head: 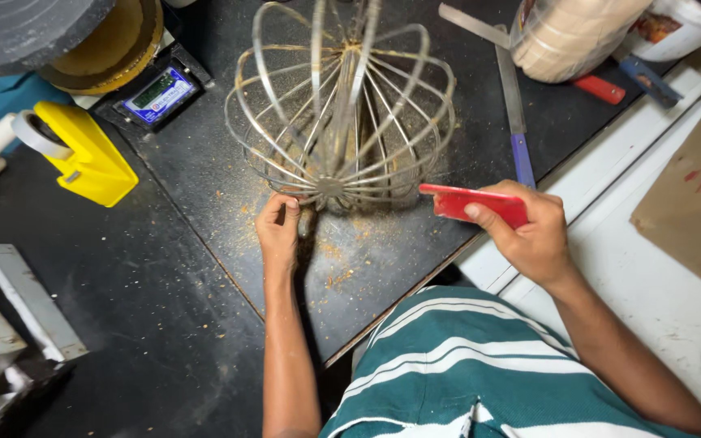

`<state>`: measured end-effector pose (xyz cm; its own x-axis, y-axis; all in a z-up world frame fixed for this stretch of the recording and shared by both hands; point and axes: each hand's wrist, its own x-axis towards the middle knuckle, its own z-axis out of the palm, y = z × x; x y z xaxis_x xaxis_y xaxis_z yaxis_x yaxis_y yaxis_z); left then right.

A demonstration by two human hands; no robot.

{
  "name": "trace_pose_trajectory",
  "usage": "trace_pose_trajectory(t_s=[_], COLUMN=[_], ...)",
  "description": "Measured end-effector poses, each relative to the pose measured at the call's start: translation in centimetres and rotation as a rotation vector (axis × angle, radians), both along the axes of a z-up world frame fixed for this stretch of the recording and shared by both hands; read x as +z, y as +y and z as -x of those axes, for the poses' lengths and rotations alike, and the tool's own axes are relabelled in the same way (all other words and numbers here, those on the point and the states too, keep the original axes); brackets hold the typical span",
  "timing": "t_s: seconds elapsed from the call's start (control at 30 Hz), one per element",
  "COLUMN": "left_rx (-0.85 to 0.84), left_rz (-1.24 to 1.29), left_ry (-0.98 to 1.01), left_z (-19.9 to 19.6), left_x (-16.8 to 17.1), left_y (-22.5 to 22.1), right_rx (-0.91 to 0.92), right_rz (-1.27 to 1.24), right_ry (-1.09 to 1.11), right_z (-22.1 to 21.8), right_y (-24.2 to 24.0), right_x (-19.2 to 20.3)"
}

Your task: The person cleans a large wire whisk by scraping off residue using a red plastic scraper and their hands.

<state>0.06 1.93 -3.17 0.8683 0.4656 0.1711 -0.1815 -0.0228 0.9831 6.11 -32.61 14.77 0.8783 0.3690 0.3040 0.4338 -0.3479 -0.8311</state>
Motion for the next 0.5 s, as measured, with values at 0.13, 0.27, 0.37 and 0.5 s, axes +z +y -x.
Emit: trace_pose_trajectory(t_s=[0.13,0.27,0.37,0.5], left_rx=[-0.033,-0.012,0.113,0.379], left_rz=[0.429,0.348,0.256,0.133], left_ry=[-0.056,-0.064,-0.052,0.015], left_z=[-0.4,-0.3,-0.4,-0.1], left_x=[-2.5,-2.8,-2.8,-1.3], left_y=[0.4,0.0,-0.9,-2.6], right_rx=[0.037,0.068,0.054,0.016], right_rz=[-0.019,-0.024,-0.022,-0.033], right_ry=[-0.026,-0.058,-0.075,-0.047], right_z=[-0.2,-0.4,-0.5,-0.4], right_y=[0.4,0.8,0.7,-0.1], right_x=[0.0,0.3,0.2,-0.3])
